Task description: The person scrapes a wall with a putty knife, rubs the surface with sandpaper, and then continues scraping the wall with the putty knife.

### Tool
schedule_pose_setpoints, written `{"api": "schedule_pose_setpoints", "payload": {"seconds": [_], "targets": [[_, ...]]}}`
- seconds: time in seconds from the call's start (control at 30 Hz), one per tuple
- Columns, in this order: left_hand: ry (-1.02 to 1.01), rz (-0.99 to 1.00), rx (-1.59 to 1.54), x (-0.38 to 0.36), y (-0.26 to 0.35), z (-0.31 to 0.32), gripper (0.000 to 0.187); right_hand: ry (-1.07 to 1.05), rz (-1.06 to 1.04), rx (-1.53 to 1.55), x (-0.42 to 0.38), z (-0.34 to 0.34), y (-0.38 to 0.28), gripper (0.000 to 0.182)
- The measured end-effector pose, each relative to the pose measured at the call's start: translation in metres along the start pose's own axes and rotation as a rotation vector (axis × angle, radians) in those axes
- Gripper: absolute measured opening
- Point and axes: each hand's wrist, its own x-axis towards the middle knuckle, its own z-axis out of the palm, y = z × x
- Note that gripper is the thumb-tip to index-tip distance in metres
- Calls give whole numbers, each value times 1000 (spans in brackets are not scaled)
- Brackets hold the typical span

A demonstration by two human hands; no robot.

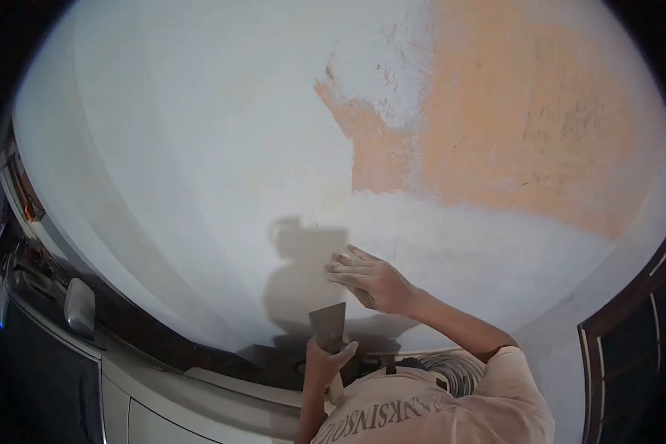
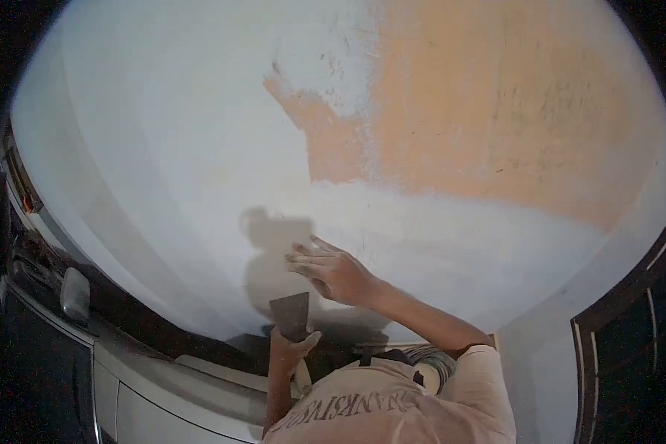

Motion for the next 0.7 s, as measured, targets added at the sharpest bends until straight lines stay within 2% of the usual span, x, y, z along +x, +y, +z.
{"api": "schedule_pose_setpoints", "payload": {"seconds": [0.07,0.1,0.17,0.2,0.23,0.3,0.33,0.4,0.47,0.5,0.6,0.63,0.7], "targets": [[25,21,-98,-5,-3,-4,18,-176,-146,-201,-2,27,6,33],[161,304,103,-7,-14,-5,20,-254,-231,-289,-3,40,9,34],[90,51,-16,-16,2,-17,21,-162,-321,-302,1,52,26,33],[55,-73,-78,-21,8,-22,22,-127,-319,-453,23,30,33,32],[82,-100,-82,-22,6,-28,21,-91,-320,-608,37,17,37,30],[140,-140,-92,-24,2,-37,20,-55,-352,-268,41,39,21,30],[195,-60,-70,-22,-9,-37,19,-44,-367,-98,42,55,12,30],[264,12,-35,-25,-34,-39,18,-213,-353,-172,42,74,9,25],[253,-31,-48,-32,-29,-42,17,-475,-126,-33,64,59,16,24],[228,-72,-73,-31,-24,-41,17,-327,-156,-431,61,71,46,21],[235,-264,-279,-31,-51,-56,22,-108,-213,46,74,97,26,21],[280,-243,-233,-30,-72,-57,18,-229,-130,138,76,106,-3,17],[365,-202,-126,-21,-116,-57,12,-286,-191,305,73,159,-34,14]]}}
